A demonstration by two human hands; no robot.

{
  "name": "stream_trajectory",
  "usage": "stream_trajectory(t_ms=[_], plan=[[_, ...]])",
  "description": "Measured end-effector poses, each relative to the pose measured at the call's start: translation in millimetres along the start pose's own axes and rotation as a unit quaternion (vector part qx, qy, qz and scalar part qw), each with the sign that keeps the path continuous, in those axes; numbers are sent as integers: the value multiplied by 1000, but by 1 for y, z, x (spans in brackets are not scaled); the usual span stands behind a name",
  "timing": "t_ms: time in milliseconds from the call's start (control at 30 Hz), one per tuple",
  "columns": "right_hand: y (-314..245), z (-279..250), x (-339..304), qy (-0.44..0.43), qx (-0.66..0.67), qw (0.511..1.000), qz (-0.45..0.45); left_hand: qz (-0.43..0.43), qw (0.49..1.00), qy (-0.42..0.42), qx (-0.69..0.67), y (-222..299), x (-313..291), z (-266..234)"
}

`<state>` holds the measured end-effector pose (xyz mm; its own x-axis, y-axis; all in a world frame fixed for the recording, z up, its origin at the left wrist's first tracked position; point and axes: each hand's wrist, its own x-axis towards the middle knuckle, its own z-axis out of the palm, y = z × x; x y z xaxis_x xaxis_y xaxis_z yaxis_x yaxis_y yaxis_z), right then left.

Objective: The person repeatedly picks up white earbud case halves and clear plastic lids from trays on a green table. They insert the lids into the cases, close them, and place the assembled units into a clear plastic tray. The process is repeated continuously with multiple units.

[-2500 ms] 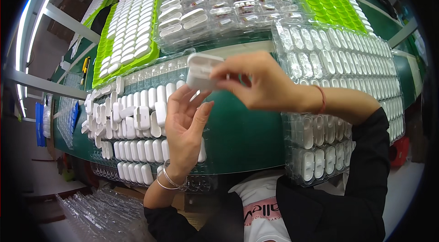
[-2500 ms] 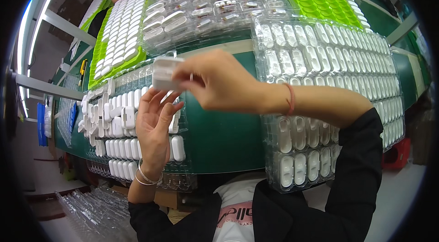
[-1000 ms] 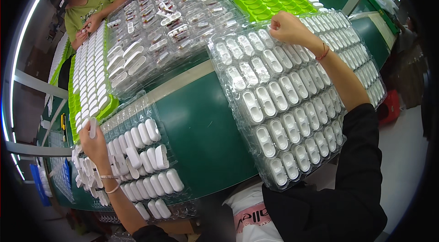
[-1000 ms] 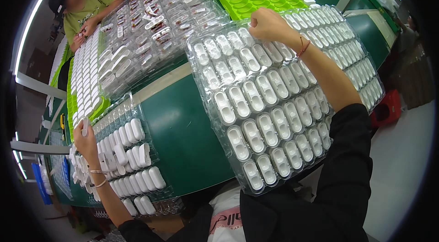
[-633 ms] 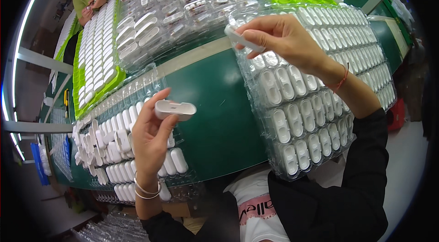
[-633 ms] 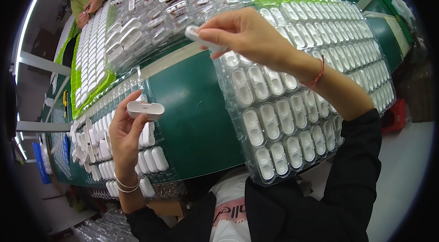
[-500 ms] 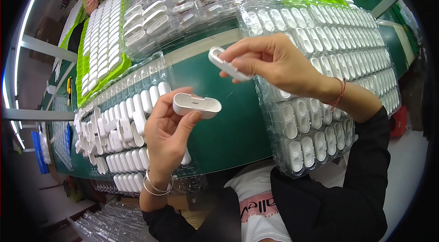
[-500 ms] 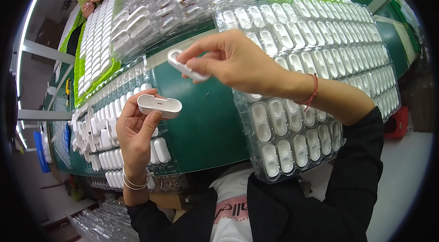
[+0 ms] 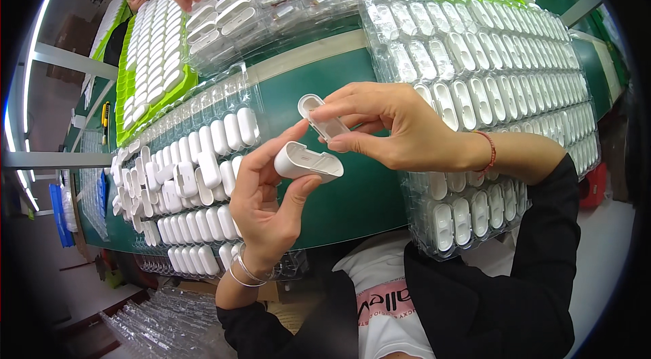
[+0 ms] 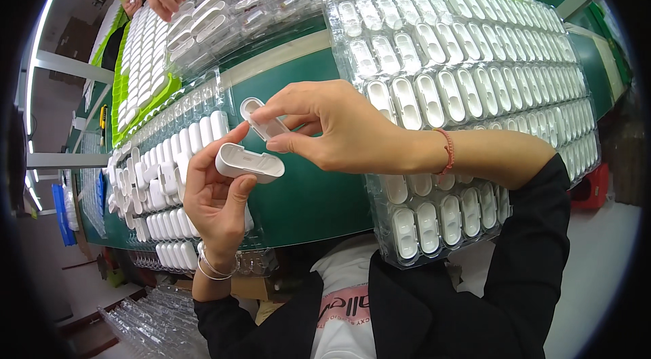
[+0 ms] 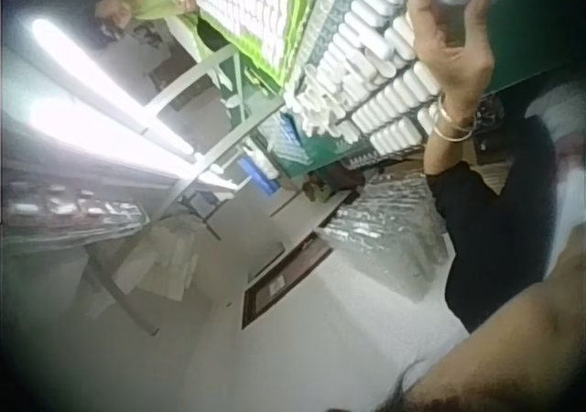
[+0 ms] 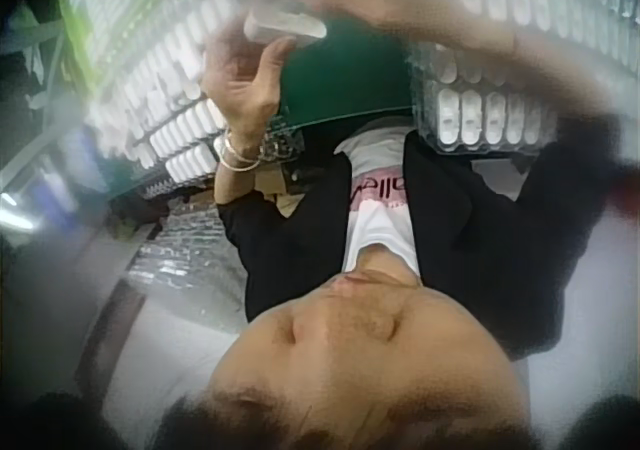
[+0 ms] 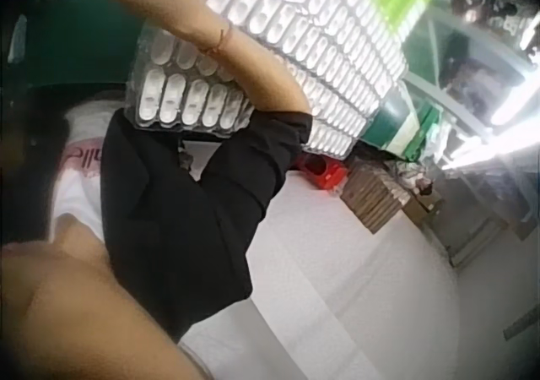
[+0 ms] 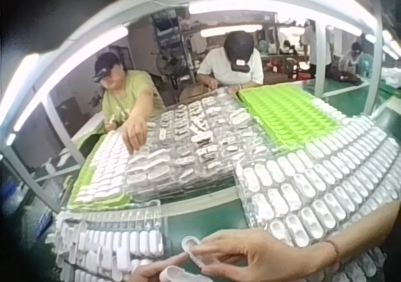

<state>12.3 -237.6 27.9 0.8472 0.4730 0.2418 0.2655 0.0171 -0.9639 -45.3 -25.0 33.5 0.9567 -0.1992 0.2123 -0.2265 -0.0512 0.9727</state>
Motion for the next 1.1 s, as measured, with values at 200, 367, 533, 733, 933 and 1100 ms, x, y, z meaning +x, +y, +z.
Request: stream_trajectory(t_ms=[200,367,533,733,933,1100], plan=[[4,0,-2,-6,8,1000,10,-14,1000,-12,9,-2,-1,-1],[6,0,-2,-5,24,1000,10,-47,998,-13,-27,1,-1,-2],[4,-1,-2,-7,29,999,33,-63,996,-19,-60,-2,1,-4],[5,-2,-2,-12,28,999,38,-76,995,-30,-62,-3,3,-6],[7,-2,-1,-12,51,997,58,-76,994,-47,-63,-6,4,-9],[8,-1,1,-6,43,998,35,-77,993,2,-93,-3,4,-8]])
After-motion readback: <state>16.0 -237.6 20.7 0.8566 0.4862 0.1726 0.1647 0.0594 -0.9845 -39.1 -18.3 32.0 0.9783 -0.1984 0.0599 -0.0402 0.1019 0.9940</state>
